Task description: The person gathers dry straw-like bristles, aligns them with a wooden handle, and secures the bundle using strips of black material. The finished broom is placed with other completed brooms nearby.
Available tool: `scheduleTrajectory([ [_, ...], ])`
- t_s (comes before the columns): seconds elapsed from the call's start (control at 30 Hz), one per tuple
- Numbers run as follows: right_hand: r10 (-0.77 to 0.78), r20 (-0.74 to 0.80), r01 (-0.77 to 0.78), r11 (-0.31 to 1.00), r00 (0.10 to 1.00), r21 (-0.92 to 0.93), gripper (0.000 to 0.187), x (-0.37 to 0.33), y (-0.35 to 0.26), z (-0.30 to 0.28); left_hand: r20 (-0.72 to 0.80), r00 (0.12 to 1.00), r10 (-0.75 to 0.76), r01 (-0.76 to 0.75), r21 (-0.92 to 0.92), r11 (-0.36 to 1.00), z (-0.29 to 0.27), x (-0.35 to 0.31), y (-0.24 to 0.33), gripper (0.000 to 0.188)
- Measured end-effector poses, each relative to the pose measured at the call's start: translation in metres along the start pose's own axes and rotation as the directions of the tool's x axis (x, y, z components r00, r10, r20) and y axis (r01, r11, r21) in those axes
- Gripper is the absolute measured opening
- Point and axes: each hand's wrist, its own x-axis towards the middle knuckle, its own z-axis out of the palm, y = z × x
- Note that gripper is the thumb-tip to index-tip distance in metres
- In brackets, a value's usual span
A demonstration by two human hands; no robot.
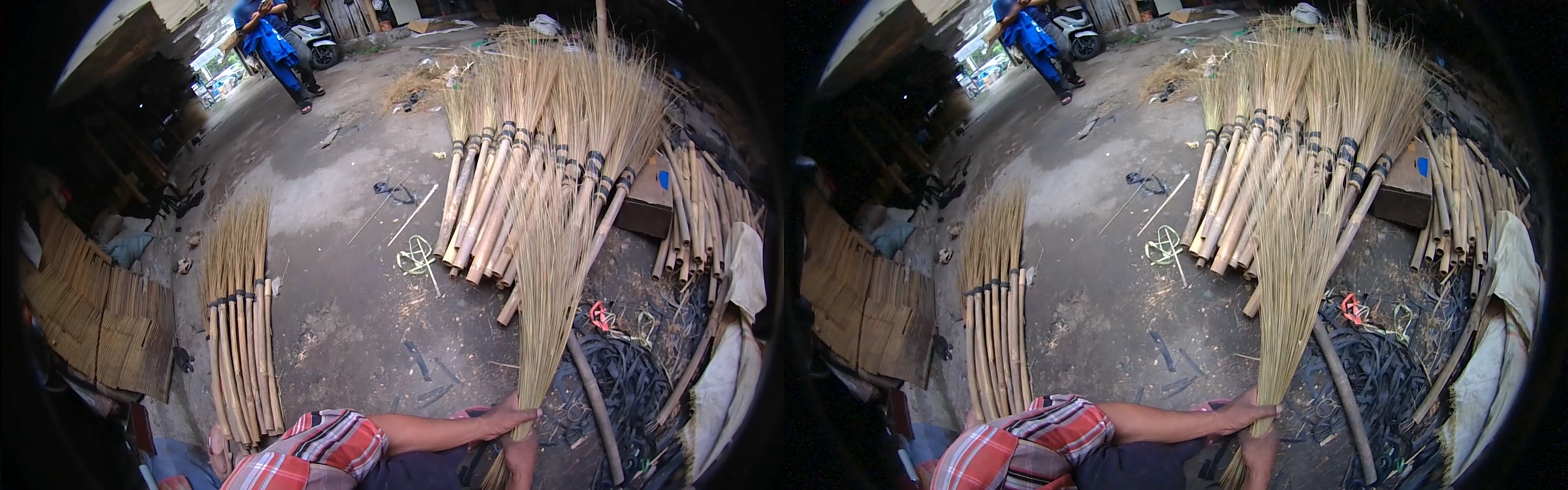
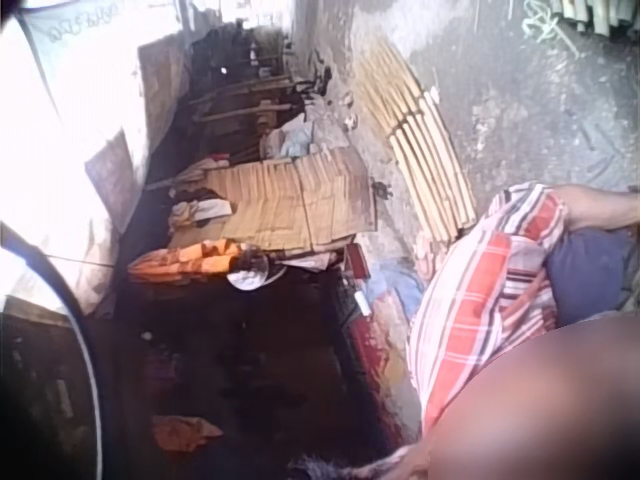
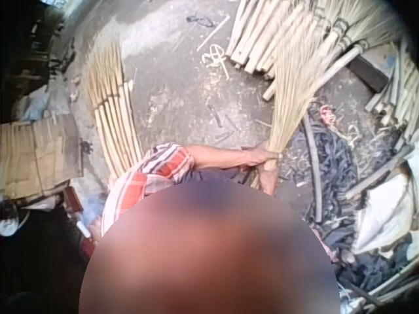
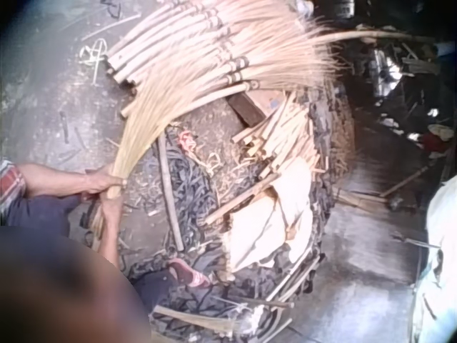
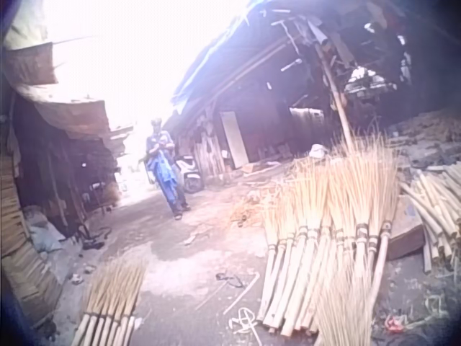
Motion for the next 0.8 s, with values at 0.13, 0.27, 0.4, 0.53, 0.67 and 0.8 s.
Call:
scheduleTrajectory([
  [0.13,-0.059,0.015,0.06,0.997,0.998,-0.052,0.05,-0.002,-0.022,-0.002,-0.011,1.0,0.004,-0.004,0.005,1.0,0.002,-0.004,0.013,0.058],
  [0.27,0.022,0.013,-0.021,0.992,1.0,-0.127,0.04,0.009,-0.057,-0.011,0.074,0.993,-0.089,0.1,-0.151,0.984,-0.002,0.003,0.043,0.049],
  [0.4,0.025,-0.001,-0.024,0.98,1.0,-0.198,0.039,0.022,-0.108,-0.015,0.111,0.994,-0.009,0.027,-0.167,0.985,-0.007,0.012,0.089,0.058],
  [0.53,-0.094,0.035,0.1,0.954,0.995,-0.282,0.042,0.022,-0.163,-0.018,0.152,0.979,0.136,-0.107,-0.187,0.976,-0.018,0.007,0.131,0.071],
  [0.67,-0.151,0.057,0.161,0.902,0.987,-0.401,0.048,0.014,-0.201,-0.01,0.134,0.97,0.203,-0.176,-0.194,0.965,-0.032,-0.014,0.158,0.074],
  [0.8,-0.262,0.055,0.239,0.753,0.964,-0.613,0.041,0.001,-0.2,-0.001,0.055,0.994,-0.099,0.061,0.473,0.879,-0.042,-0.055,0.193,0.067],
])
